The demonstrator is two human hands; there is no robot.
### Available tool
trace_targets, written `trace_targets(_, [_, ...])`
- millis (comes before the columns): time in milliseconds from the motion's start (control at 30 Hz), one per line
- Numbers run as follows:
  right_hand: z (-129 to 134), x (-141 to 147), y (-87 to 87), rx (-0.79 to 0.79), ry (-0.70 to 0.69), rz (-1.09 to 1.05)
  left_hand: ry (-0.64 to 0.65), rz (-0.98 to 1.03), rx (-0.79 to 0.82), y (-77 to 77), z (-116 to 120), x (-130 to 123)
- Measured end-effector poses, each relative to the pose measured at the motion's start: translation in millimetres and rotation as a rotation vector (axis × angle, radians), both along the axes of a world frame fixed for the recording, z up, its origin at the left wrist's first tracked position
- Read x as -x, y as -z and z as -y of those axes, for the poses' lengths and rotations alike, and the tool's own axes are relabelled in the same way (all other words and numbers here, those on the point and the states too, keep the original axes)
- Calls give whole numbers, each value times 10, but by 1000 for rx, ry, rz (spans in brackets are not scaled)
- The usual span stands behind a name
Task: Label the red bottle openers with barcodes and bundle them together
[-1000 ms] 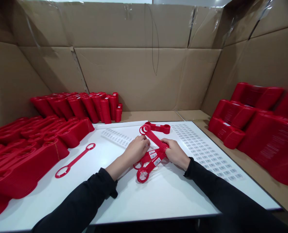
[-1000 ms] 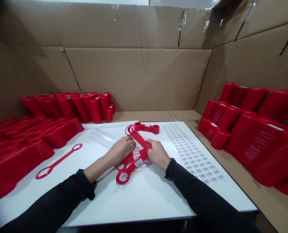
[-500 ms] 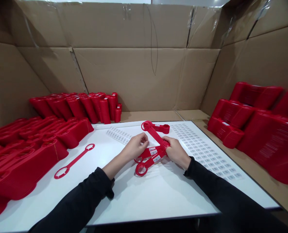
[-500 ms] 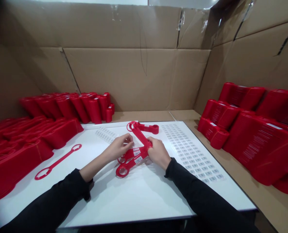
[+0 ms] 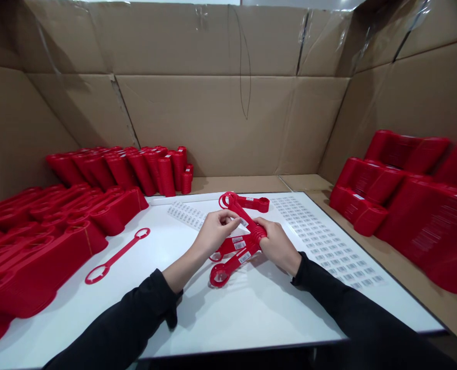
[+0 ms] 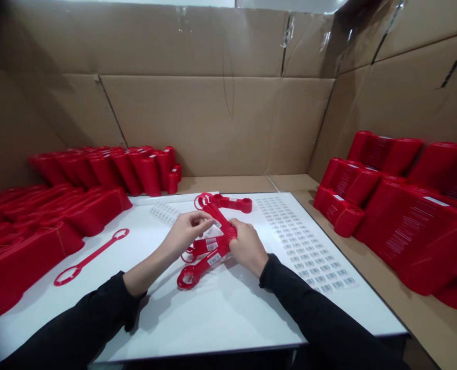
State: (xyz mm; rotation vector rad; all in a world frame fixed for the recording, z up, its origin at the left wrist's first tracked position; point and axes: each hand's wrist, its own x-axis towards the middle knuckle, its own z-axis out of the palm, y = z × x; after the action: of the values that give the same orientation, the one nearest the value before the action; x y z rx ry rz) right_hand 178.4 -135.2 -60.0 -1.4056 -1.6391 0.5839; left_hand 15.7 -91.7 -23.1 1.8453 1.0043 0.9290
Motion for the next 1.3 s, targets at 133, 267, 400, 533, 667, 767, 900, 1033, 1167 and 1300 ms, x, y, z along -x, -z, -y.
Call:
trace_targets(133, [21, 17, -5, -7, -6, 14, -12, -9, -25, 0, -3, 2])
trace_targets(267, [18, 28, -14, -1, 0, 15, -16, 3, -11, -23, -1, 5])
trace_targets(400, [21, 35, -23, 12, -2, 16, -17, 3, -2, -50, 6, 10])
trace_targets(533, [26, 37, -22, 0, -14, 23, -29, -23, -2, -60, -1, 20])
trace_targets(667, [23, 32, -9, -4, -22, 30, -28, -37, 7, -61, -14, 30])
trace_targets(767, [23, 28, -1, -2, -17, 28, -26, -44, 16, -58, -15, 27])
trace_targets(900, [27, 28, -3, -8, -15, 23, -30, -38, 28, -48, -8, 17])
trace_targets(1033, [28, 36, -10, -3, -23, 15, -42, -35, 24, -49, 1, 8])
trace_targets(1167, [34, 46, -18, -9, -32, 6, -42, -39, 4, -47, 7, 8])
trace_targets(1300, [46, 53, -30, -2, -41, -23, -56, -65, -105, -29, 41, 3])
